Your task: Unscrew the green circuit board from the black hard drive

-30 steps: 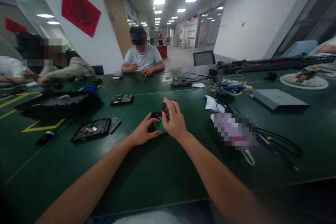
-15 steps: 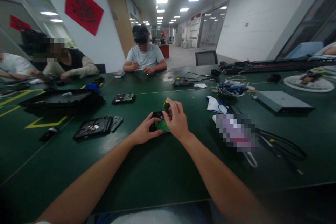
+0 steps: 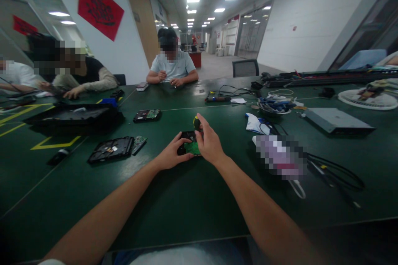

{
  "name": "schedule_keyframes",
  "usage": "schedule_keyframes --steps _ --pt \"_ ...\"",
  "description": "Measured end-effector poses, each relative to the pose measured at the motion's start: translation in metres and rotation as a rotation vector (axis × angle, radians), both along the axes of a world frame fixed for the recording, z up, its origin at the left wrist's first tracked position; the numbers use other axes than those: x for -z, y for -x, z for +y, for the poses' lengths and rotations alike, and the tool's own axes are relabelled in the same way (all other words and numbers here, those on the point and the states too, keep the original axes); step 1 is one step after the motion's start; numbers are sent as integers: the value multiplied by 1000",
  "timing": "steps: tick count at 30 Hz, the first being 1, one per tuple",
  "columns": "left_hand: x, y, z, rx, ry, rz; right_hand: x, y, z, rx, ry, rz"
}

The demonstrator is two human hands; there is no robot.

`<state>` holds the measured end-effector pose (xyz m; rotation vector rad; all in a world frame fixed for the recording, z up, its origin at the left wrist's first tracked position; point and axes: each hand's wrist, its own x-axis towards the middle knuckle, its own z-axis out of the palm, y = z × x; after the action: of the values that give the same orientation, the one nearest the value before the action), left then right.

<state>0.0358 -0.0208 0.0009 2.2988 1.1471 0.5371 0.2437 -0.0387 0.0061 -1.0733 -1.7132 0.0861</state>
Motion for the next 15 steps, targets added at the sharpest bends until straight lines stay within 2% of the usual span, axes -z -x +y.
schedule_keyframes --steps 5,15 --pt "2 0 1 9 -10 -7 0 -1 1 27 -19 -9" --pt "2 0 1 10 -15 -19 0 -4 1 -31 -2 -13"
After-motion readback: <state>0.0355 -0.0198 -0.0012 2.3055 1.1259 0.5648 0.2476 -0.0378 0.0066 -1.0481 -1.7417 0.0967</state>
